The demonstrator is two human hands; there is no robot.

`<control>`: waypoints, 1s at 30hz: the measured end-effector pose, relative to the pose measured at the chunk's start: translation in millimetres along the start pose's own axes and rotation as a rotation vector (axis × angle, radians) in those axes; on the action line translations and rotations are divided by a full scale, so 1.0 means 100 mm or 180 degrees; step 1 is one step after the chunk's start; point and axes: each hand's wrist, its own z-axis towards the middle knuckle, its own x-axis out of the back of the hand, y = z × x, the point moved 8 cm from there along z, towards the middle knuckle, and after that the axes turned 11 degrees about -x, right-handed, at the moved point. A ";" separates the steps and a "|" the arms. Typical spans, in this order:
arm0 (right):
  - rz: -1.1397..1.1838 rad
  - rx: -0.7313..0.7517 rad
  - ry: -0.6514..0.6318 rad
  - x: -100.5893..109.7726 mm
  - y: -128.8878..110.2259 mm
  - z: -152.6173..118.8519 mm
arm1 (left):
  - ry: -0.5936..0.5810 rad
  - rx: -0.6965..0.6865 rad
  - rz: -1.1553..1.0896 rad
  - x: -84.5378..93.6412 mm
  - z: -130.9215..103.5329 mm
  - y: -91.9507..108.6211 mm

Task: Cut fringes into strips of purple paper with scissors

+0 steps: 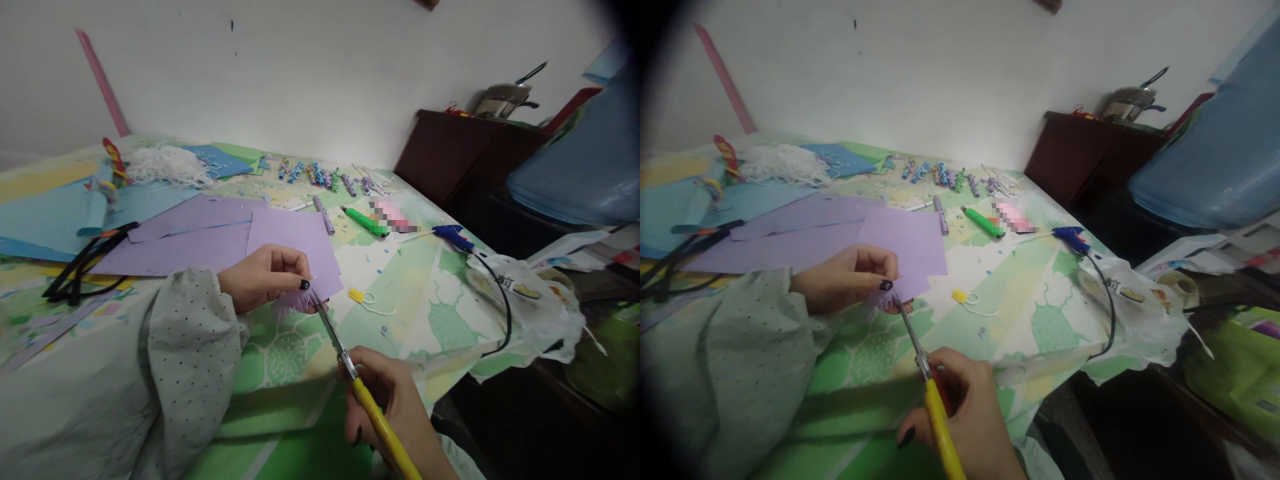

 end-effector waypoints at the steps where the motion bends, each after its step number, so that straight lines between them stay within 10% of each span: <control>1: -0.0008 0.0000 0.0010 0.00 0.00 0.00 | 0.0000 0.0004 0.0009 0.00 0.00 0.00; 30: -0.0091 -0.0077 0.0047 0.01 0.02 0.00 | -0.0031 -0.0009 0.0000 0.00 0.00 0.00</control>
